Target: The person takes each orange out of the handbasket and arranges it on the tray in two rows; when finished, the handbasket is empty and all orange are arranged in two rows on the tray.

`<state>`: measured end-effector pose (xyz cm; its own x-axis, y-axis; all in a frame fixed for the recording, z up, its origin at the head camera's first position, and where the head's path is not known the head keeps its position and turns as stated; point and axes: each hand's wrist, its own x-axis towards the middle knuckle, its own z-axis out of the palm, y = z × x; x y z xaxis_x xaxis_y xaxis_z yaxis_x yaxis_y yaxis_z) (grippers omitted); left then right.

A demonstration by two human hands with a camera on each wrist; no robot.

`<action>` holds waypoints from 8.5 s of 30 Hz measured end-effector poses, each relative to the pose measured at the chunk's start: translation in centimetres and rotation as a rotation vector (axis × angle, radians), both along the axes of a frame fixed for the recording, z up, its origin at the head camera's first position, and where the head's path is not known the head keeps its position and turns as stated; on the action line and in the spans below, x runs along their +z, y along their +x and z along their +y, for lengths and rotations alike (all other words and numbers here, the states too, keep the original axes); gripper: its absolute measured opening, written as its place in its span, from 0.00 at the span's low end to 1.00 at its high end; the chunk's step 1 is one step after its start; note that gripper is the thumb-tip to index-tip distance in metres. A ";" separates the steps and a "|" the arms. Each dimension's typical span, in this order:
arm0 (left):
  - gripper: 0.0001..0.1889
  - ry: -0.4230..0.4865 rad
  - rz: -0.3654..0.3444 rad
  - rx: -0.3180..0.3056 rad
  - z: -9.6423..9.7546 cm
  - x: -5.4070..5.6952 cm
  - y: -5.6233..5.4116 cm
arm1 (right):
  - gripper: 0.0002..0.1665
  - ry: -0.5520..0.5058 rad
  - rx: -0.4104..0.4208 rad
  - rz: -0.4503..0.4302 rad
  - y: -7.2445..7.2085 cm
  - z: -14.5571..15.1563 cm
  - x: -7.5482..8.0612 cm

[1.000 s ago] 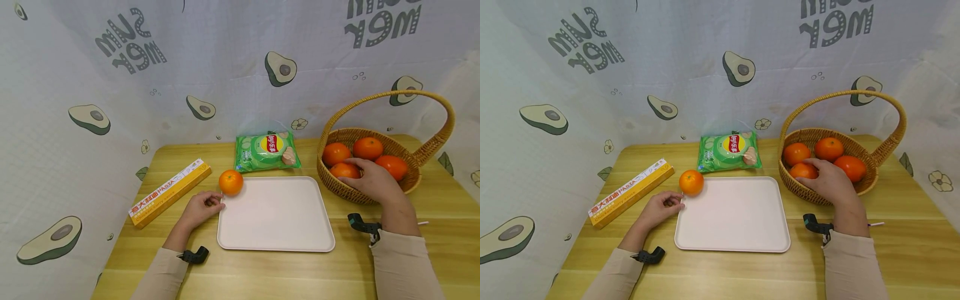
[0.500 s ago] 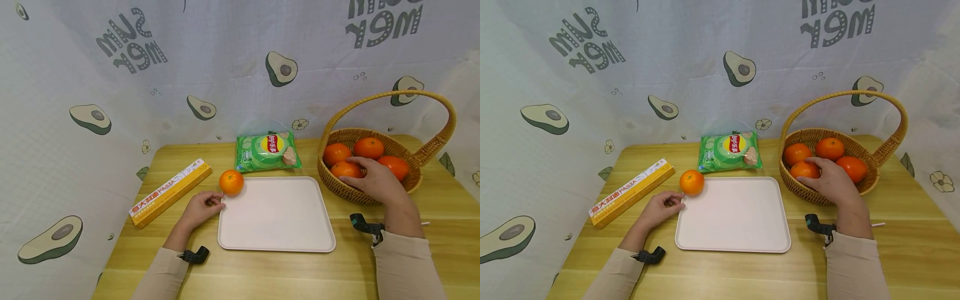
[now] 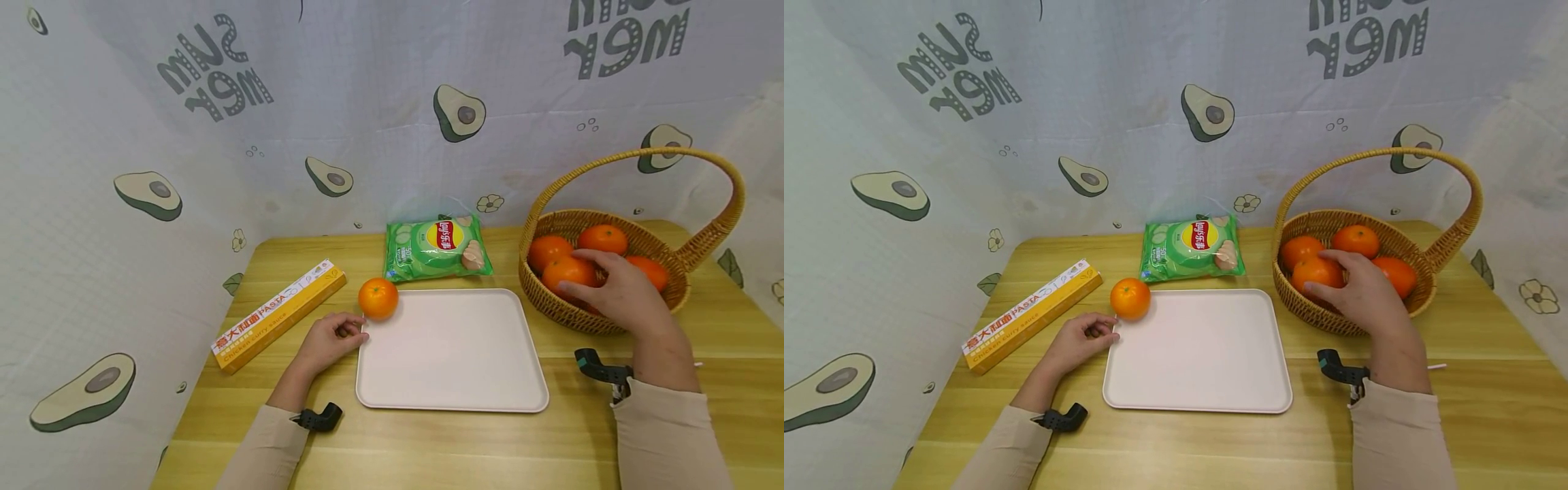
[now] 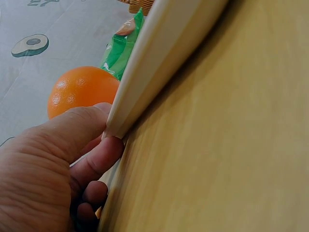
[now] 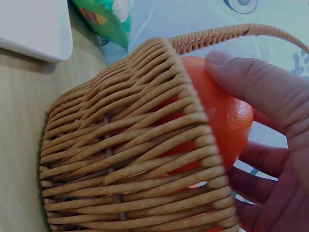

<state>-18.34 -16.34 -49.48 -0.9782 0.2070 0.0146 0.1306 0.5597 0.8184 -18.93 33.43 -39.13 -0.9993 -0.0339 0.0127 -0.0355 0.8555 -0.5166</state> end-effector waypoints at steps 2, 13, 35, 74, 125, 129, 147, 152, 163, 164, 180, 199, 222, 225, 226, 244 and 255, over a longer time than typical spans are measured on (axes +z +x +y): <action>0.11 -0.001 0.000 0.000 0.0 0.0 0.0 | 0.51 -0.014 -0.010 0.022 0.2 -0.1 0.3; 0.11 0.005 -0.009 0.004 0.1 0.0 0.0 | 0.45 -0.160 -0.059 0.153 1.3 -1.6 1.7; 0.11 0.004 -0.008 0.009 0.0 0.0 0.0 | 0.37 -0.457 0.025 0.354 1.6 -10.1 1.2; 0.11 -0.003 -0.005 0.002 0.1 0.3 0.0 | 0.39 -0.553 0.066 -0.031 -0.5 -18.4 -6.4; 0.12 0.004 -0.019 0.001 0.1 0.3 0.1 | 0.43 -0.380 0.096 0.016 0.4 -15.2 -1.3; 0.12 0.007 -0.022 0.000 0.0 0.2 0.2 | 0.43 -0.336 0.077 0.045 0.9 -14.3 0.1; 0.11 0.010 -0.017 -0.002 0.0 0.2 0.2 | 0.40 -0.288 0.011 0.113 1.8 -7.6 2.4; 0.11 0.017 -0.015 -0.007 0.1 0.2 0.2 | 0.41 -0.233 -0.043 0.111 1.7 -5.4 2.3; 0.11 0.010 -0.015 -0.005 0.1 0.2 0.2 | 0.43 -0.184 -0.133 0.109 2.1 -1.7 1.7; 0.11 0.010 -0.014 -0.005 0.1 0.2 0.2 | 0.43 -0.172 -0.139 0.102 2.1 -1.4 1.6; 0.11 0.009 -0.015 -0.003 0.1 0.2 0.2 | 0.47 -0.024 -0.140 -0.011 1.6 1.6 0.2; 0.11 0.009 -0.011 -0.003 0.2 0.2 0.1 | 0.40 0.037 -0.064 0.011 1.1 2.3 -1.4; 0.11 0.006 -0.019 0.001 0.2 0.3 0.2 | 0.42 0.073 -0.043 0.004 0.9 2.1 -1.5; 0.11 0.005 -0.016 0.000 0.1 0.3 0.2 | 0.41 0.077 -0.044 0.000 1.0 2.0 -1.5; 0.11 0.004 -0.015 0.000 0.1 0.3 0.1 | 0.41 0.078 -0.043 0.001 1.0 2.0 -1.5; 0.11 -0.004 -0.005 0.000 0.1 0.1 0.0 | 0.38 0.095 -0.036 -0.011 1.1 1.9 -1.7; 0.11 -0.006 -0.020 0.004 0.2 0.2 0.0 | 0.36 0.078 -0.030 0.015 1.3 1.9 -1.4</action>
<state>-18.29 -16.18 -49.29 -0.9792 0.2026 -0.0064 0.1115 0.5648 0.8177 -17.64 35.35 -40.56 -0.9997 -0.0049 0.0258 -0.0159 0.8940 -0.4478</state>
